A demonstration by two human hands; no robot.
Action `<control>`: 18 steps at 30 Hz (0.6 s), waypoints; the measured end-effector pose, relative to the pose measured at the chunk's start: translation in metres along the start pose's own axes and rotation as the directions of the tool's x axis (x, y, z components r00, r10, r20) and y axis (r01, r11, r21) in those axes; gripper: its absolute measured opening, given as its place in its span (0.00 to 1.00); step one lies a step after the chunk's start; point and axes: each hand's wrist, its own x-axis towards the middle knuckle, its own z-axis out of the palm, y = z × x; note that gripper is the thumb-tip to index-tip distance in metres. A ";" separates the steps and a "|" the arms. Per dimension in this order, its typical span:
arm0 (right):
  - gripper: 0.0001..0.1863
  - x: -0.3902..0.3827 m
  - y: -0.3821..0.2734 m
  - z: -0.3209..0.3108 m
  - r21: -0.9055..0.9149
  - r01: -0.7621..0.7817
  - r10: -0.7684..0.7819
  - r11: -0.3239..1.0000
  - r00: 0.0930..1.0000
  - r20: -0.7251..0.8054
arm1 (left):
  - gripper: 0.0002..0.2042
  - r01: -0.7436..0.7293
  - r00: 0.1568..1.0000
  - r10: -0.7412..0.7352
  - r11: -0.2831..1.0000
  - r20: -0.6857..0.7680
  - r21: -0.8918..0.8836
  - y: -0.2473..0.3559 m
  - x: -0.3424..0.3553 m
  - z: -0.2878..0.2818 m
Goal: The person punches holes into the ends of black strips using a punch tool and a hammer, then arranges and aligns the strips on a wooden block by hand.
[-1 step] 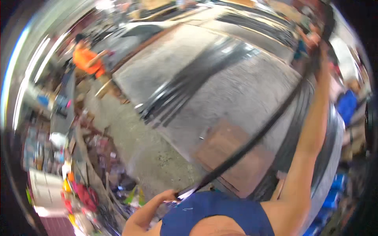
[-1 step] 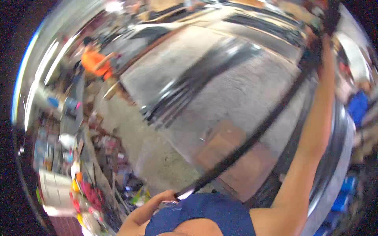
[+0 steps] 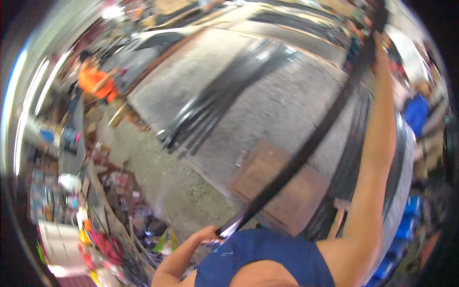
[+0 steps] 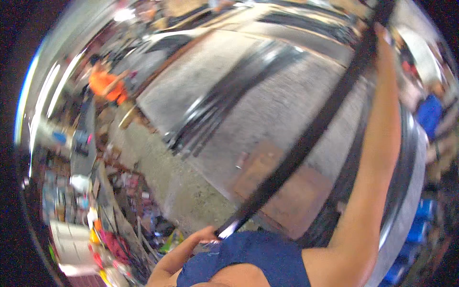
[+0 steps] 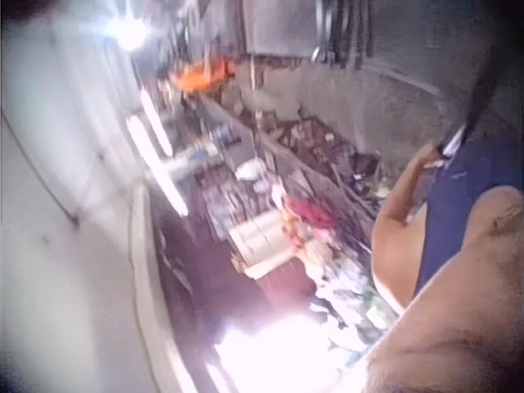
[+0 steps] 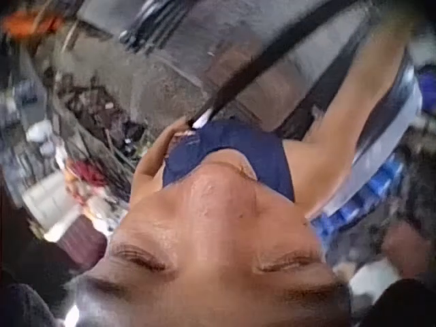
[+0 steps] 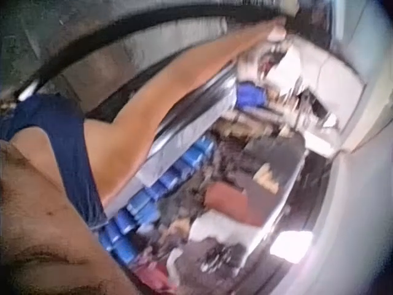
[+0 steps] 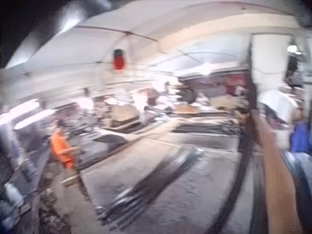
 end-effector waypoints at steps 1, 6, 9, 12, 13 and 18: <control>0.40 -0.008 0.028 -0.012 -0.101 0.046 -0.044 0.994 0.999 0.020 | 0.22 0.077 0.997 -0.076 0.997 0.028 -0.024 0.020 0.011 -0.005; 0.23 -0.038 0.134 -0.096 -0.350 -0.184 0.314 0.919 0.877 0.364 | 0.15 -0.217 0.966 0.255 0.717 -0.040 -0.662 0.175 0.129 -0.031; 0.16 -0.198 0.079 -0.081 0.111 -0.605 0.473 0.788 0.712 0.519 | 0.13 -0.087 0.995 0.093 0.594 -0.039 -0.800 0.211 0.173 -0.017; 0.15 -0.332 0.056 -0.113 -0.124 -0.780 0.711 0.613 0.476 0.518 | 0.11 -0.068 0.997 0.065 0.651 -0.033 -0.756 0.205 0.196 0.003; 0.15 -0.376 0.052 -0.120 -0.160 -0.825 0.730 0.541 0.367 0.576 | 0.11 -0.059 0.998 0.063 0.655 -0.023 -0.753 0.203 0.195 0.001; 0.22 -0.529 0.008 -0.098 -0.137 -0.978 0.749 0.157 0.027 0.662 | 0.11 -0.121 0.989 0.140 0.516 -0.055 -0.848 0.191 0.194 0.000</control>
